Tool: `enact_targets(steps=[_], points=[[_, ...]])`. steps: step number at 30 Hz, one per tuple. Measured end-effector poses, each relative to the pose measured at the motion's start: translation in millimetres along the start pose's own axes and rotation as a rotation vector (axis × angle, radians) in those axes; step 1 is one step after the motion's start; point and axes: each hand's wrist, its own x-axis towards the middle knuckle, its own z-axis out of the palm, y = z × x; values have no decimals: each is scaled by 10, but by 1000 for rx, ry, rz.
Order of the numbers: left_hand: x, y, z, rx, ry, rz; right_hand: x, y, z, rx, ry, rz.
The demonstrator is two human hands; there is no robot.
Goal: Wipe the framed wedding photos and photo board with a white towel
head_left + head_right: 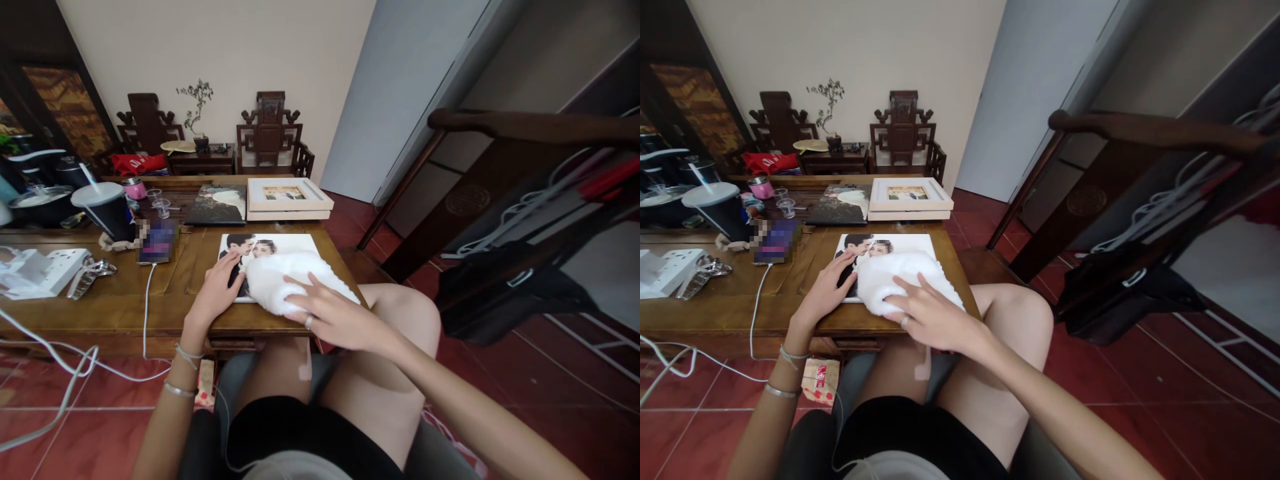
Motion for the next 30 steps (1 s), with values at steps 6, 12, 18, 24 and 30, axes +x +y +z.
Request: enact_targets(steps=[6,12,18,24,30], points=[[-10,-22,5,-19,5,6,756,503,22,-63,43,75],[-17,-24,7,-27,10,2,1255,650,17,-174,82,169],[-3,-9,6,-16,-6,-7,758,230,169,-191,63,123],[-9,43,-19,6,-30,-15,-4,-142,85,-25,-6,26],[-33,103,-53,38,-80,-55,-16,246,-39,115,10,60]])
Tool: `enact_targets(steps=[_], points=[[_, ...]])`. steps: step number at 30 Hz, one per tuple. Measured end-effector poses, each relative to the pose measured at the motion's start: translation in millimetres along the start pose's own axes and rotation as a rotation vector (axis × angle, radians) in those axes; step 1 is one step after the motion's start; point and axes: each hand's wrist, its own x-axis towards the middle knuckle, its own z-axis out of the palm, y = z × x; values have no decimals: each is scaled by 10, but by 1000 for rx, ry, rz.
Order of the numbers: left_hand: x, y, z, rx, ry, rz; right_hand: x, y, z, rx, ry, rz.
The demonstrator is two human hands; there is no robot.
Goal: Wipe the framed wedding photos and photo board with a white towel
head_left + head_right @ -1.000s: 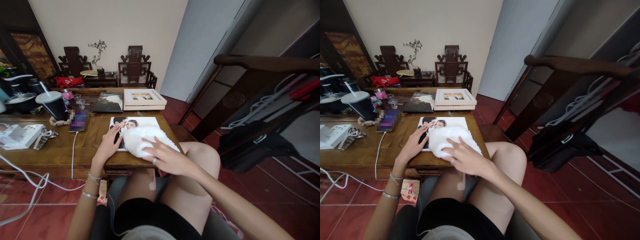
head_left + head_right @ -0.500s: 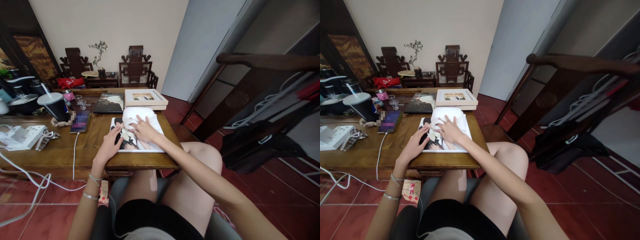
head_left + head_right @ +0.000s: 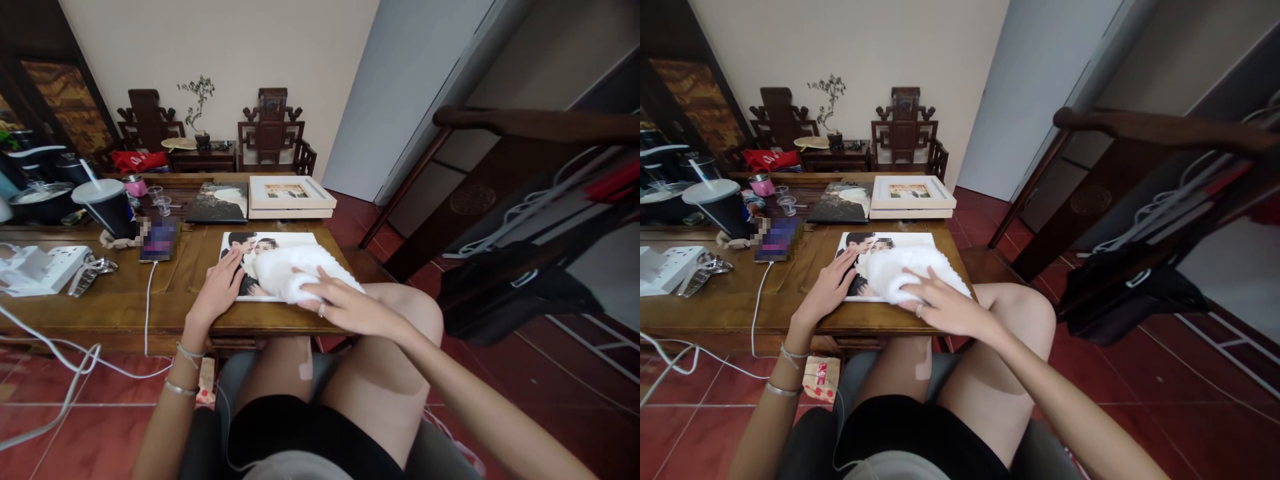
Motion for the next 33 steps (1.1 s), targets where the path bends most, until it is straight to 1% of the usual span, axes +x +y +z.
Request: enact_targets(steps=[2,4,6,8,10,12,14,16,18,20,23,25,27,29,31,33], points=[[-1,-12,7,2,-1,9,182,173,18,-72,53,65],[4,-32,19,2,-6,14,410,273,50,-170,101,154],[11,-46,28,-21,-1,12,646,266,81,-245,129,231],[17,-48,26,-85,53,29,848,163,117,-275,139,258],[19,-41,10,-170,152,65,977,1,168,-272,132,215],[14,-35,-14,-242,265,96,1004,-169,231,-254,102,105],[7,-34,-35,-284,348,104,924,-304,284,-221,69,-30],[2,-40,-40,-295,380,105,759,-382,302,-172,40,-146],[4,-49,-28,-280,363,102,549,-398,271,-110,-6,-218],[11,-57,-3,-251,310,102,338,-362,199,-40,-46,-237],[26,-62,35,-189,188,106,108,-216,69,44,-56,-170],[32,-59,48,-131,120,93,56,-55,6,65,-38,-98],[31,-53,50,-74,81,73,108,139,-24,50,-3,-27],[27,-49,45,-34,62,59,271,322,-25,13,55,47],[24,-49,43,-17,58,52,531,435,-7,-11,124,132],[24,-59,46,-16,65,51,849,440,25,-9,199,229]])
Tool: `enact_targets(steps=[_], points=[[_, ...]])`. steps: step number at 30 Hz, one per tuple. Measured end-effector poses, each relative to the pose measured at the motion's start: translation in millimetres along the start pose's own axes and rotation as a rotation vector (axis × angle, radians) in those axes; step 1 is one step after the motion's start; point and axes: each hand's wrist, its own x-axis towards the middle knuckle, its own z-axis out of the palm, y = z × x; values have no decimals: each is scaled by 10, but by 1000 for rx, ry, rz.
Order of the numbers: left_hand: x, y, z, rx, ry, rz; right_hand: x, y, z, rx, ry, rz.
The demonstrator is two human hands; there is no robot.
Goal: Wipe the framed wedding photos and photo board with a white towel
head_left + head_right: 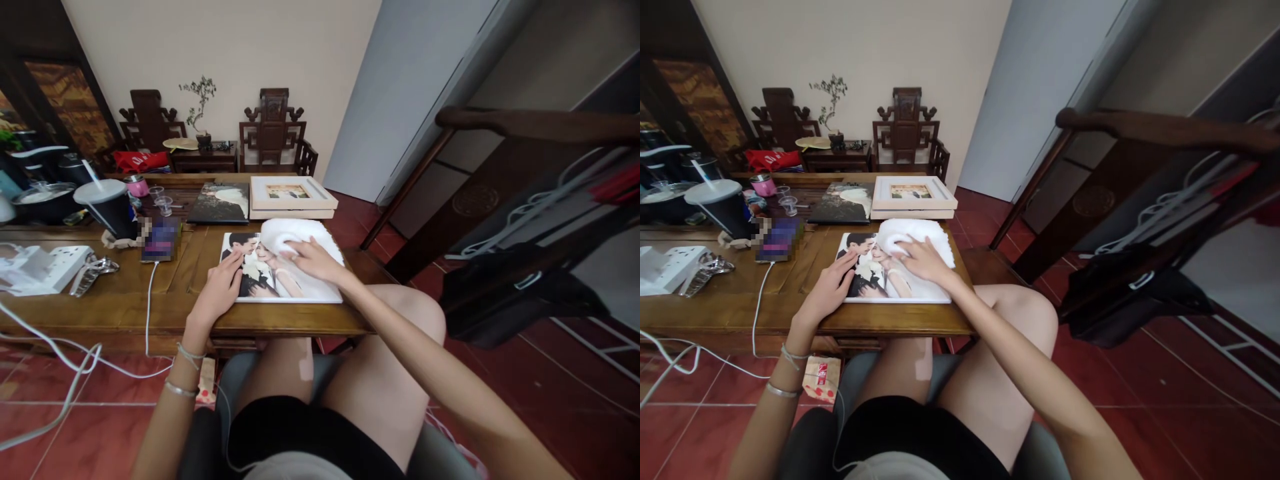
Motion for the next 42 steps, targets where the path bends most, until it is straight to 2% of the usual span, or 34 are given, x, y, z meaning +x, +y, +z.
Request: enact_targets(steps=[2,6,9,11,15,19,22,25,29,32,35,38,42], points=[[3,-17,8,-8,9,8,281,-168,103,10,44,69],[9,-47,20,-6,23,22,654,-565,283,53,-8,-15],[9,-55,20,3,37,25,716,-673,338,79,-62,-134],[9,-56,20,-3,38,22,667,-606,311,118,-76,-196],[13,-58,22,-24,24,20,479,-230,133,143,-68,-142],[4,-37,10,-26,18,3,311,208,-45,-10,27,-22],[-15,2,-18,-31,-5,-22,119,338,-76,-140,25,-35],[-25,21,-36,-38,-29,-27,-241,184,-40,-207,-27,-131],[-9,-18,-17,-25,-32,-18,-831,-244,-42,-130,-97,-267],[5,-49,-4,10,-44,4,-1045,-417,-110,-58,-145,-320],[7,-40,-14,34,-56,-12,-907,-335,-161,-14,-151,-276],[4,-13,-32,34,-56,-17,-502,-88,-160,1,-135,-200],[7,-17,-35,20,-56,-19,76,202,-134,-36,-25,-101]])
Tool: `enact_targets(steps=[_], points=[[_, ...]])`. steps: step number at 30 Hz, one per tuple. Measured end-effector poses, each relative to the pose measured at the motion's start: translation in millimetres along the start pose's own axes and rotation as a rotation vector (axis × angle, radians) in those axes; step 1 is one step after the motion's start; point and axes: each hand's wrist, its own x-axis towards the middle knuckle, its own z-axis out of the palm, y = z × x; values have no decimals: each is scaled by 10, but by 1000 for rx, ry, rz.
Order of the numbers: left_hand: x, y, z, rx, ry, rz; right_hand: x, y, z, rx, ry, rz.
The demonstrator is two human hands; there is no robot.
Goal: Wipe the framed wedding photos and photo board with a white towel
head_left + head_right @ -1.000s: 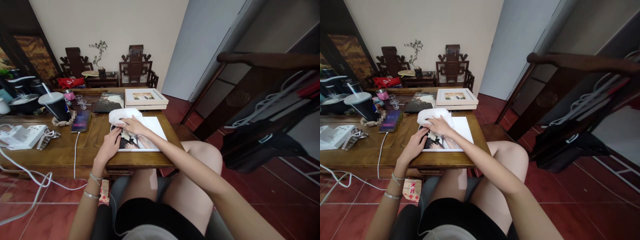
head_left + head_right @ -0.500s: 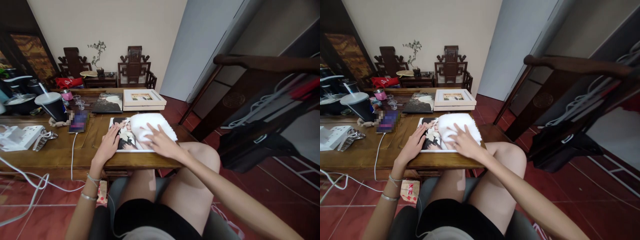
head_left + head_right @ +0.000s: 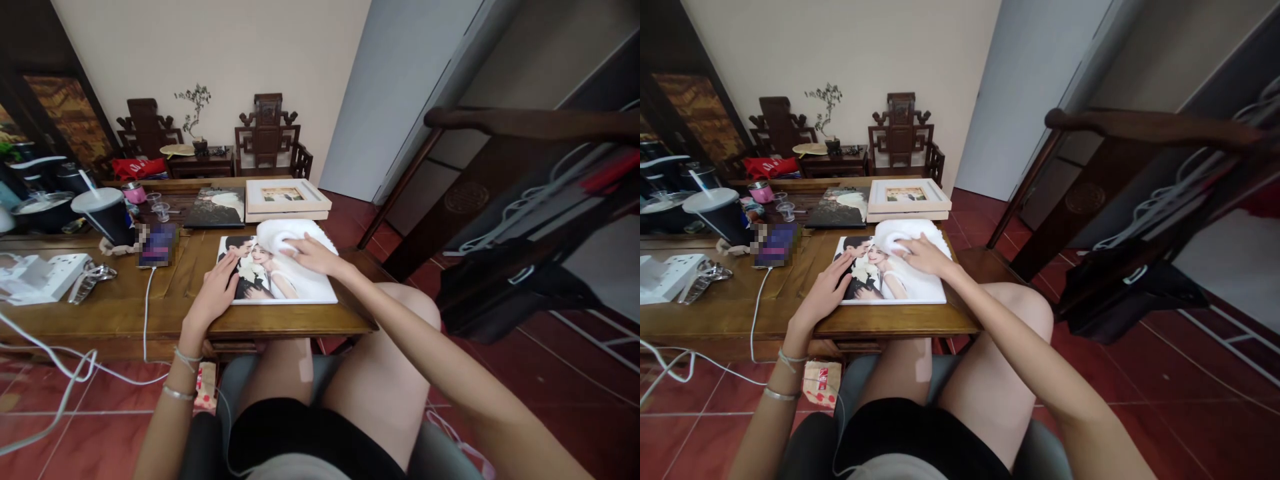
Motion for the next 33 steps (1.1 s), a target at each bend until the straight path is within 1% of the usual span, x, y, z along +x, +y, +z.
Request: enact_targets(steps=[2,3,5,6,8,11,14,16,18,19,21,24,28,31,33], points=[[1,-16,7,-9,5,-3,158,74,13,-43,36,14],[1,-22,11,-13,8,-5,191,82,24,-73,42,18],[0,-29,19,-18,12,-9,152,48,57,-143,28,13],[0,-29,23,-19,14,-8,82,7,78,-170,12,-1],[1,-26,29,-21,21,0,-146,-115,118,-187,-27,-55],[7,-23,33,-24,26,8,-613,-373,143,-143,-75,-129],[11,-22,29,-18,17,9,-1047,-630,104,-98,-124,-181],[9,-18,24,-15,18,17,-1217,-726,53,-52,-141,-238],[6,-13,18,-14,21,26,-1248,-722,2,13,-144,-256],[4,-12,16,-15,22,27,-1210,-681,-18,47,-141,-239],[3,-11,13,-13,21,23,-1036,-536,-40,100,-129,-161],[2,-10,8,-2,4,1,-618,-246,-41,120,-69,-69],[-3,-4,-4,3,-8,-3,-43,67,-62,126,51,-24],[-3,-5,-6,-2,-7,-4,219,175,-91,115,97,40],[1,-11,-2,-6,-7,-8,268,179,-82,82,93,56]])
